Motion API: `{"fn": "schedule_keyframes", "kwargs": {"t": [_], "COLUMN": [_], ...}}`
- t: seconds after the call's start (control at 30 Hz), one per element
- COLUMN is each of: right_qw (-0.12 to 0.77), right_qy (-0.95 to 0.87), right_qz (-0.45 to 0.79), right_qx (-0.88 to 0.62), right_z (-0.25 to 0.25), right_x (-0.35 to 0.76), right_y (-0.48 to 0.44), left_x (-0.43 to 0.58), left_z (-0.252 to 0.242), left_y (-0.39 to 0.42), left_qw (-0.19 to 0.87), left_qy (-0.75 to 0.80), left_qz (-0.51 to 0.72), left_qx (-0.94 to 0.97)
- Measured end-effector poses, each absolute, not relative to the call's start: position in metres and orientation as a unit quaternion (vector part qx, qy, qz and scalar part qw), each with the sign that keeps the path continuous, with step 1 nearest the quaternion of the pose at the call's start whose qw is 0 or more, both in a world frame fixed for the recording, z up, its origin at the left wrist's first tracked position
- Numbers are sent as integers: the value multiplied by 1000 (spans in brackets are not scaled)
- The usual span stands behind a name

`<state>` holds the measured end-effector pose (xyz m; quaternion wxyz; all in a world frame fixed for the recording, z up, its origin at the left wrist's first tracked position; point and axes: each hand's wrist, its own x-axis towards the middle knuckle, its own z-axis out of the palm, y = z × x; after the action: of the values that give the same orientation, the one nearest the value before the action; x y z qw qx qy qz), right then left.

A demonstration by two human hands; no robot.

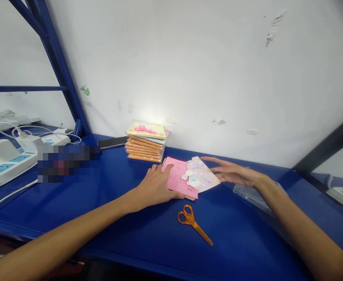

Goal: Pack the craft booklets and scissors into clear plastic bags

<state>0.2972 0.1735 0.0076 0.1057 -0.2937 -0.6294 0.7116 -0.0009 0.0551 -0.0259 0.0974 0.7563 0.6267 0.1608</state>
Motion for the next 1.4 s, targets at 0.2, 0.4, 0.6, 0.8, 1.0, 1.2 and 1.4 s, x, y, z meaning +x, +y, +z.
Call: {"fn": "schedule_keyframes", "kwargs": {"t": [0.2,0.4,0.6,0.8,1.0,1.2,1.4], "right_qw": [232,229,207,233,266,239,232], "right_qy": [-594,-585,-589,-628,-645,-649,-700], "right_qz": [615,638,671,667,646,637,445], "right_qx": [-464,-446,-401,-326,-310,-341,-508], "right_z": [-9,-18,-3,6,7,3,-4], "right_x": [255,248,272,284,276,273,305], "right_y": [162,165,177,178,172,175,201], "left_x": [6,7,8,5,7,8,-8], "left_z": [-38,-37,-33,-35,-25,-30,-35], "left_y": [53,52,58,73,71,73,80], "left_qw": [80,136,248,403,444,437,409], "left_qy": [633,602,575,498,424,458,536], "left_qz": [206,269,387,492,542,529,450], "left_qx": [742,740,677,590,574,565,586]}}
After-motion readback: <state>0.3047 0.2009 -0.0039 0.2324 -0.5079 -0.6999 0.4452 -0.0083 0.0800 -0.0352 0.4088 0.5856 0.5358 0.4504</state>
